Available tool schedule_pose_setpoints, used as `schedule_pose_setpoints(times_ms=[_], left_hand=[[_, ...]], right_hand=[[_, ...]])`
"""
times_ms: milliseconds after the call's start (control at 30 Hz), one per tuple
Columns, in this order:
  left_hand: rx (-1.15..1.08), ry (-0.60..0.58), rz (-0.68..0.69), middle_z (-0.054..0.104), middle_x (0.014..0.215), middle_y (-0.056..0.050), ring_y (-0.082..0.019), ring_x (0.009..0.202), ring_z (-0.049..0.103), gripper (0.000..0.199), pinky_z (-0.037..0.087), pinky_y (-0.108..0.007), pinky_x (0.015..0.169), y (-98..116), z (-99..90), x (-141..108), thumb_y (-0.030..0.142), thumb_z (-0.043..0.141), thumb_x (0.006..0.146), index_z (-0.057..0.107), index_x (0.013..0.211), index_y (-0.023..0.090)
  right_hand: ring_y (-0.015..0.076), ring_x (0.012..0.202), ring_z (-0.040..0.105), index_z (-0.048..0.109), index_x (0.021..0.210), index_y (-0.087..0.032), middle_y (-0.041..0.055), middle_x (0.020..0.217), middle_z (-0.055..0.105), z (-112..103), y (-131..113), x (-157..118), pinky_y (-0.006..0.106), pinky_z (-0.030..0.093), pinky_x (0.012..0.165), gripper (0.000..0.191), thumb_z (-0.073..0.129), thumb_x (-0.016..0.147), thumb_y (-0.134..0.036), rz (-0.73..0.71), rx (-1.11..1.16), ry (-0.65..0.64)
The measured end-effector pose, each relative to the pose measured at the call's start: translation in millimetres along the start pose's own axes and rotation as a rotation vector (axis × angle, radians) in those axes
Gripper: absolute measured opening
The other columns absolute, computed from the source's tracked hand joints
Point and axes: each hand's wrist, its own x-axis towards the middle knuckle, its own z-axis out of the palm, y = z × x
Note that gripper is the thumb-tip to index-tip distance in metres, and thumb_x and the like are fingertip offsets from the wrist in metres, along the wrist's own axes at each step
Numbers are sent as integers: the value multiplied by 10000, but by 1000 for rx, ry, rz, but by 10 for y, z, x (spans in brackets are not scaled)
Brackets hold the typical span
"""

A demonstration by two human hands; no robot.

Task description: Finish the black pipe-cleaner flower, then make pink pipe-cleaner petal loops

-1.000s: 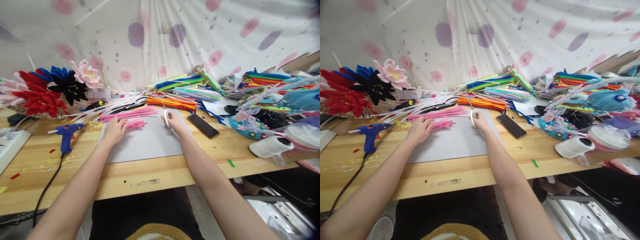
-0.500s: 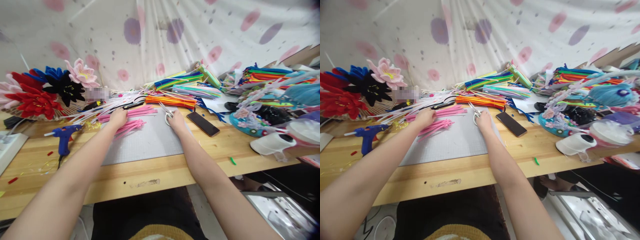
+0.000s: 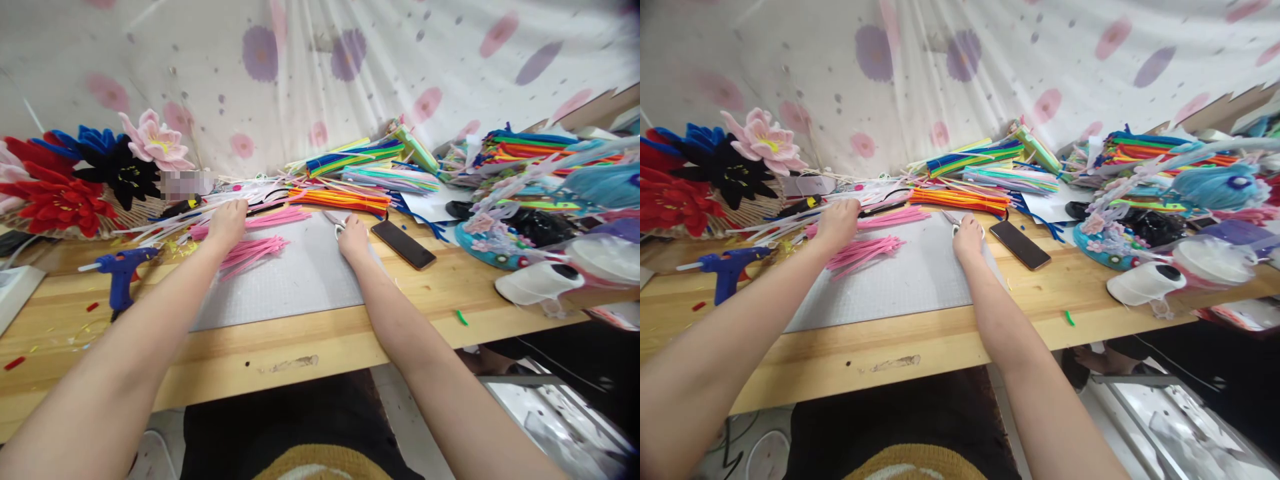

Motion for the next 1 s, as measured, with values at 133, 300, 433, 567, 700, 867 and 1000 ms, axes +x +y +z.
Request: schedule_pose_setpoints(times_ms=[133, 300, 433, 567, 700, 867, 1000], left_hand=[[-54, 110, -25, 624, 883, -164, -278, 879, 588, 288, 393, -375, 748, -96, -117, 3, 159, 296, 882, 551, 1006, 111], [-49, 278, 109, 618, 823, -127, -241, 834, 579, 277, 391, -340, 701, 40, -166, -118, 206, 298, 905, 567, 906, 140], [-28, 304, 285, 613, 778, -104, -218, 786, 571, 270, 388, -319, 657, 295, -170, -250, 174, 312, 899, 580, 891, 145], [-137, 330, 424, 634, 827, -93, -198, 819, 578, 246, 408, -306, 700, 506, -208, -340, 205, 349, 903, 589, 929, 158], [-361, 292, 253, 650, 961, -108, -207, 900, 590, 264, 420, -307, 750, 549, -270, -423, 303, 405, 894, 591, 1009, 156], [-929, 110, -75, 653, 874, -77, -194, 851, 590, 308, 428, -301, 756, 557, -253, -600, 386, 415, 887, 640, 890, 176], [-1641, -47, -268, 572, 662, -19, -106, 572, 505, 327, 403, -226, 539, 757, -131, -746, 447, 513, 833, 656, 932, 170]], right_hand=[[269, 959, 493, 492, 1014, -114, 173, 1010, 553, -19, -23, -1, 409, 364, 841, 280, 453, 739, -85, -42, 60, 130], [241, 941, 486, 519, 1062, -133, 133, 976, 561, -150, -197, -121, 379, 378, 846, 268, 430, 809, -151, -404, 198, 366], [229, 855, 494, 517, 1180, -156, 100, 890, 577, -147, -417, -287, 355, 380, 788, 346, 448, 884, -321, -656, 134, 345], [209, 807, 496, 614, 1040, -187, 79, 803, 583, -103, -493, -321, 324, 363, 742, 310, 421, 912, -392, -698, 114, 310], [190, 786, 493, 632, 873, -183, 67, 765, 573, -170, -414, -255, 310, 368, 741, 313, 388, 927, -371, -558, 249, 297], [154, 728, 479, 591, 866, -189, 30, 748, 533, -276, -434, -244, 282, 389, 697, 272, 439, 887, -413, -290, 649, 185], [97, 583, 405, 563, 764, -200, -25, 641, 452, -295, -598, -317, 230, 319, 538, 271, 582, 767, -470, -212, 1158, -176]])
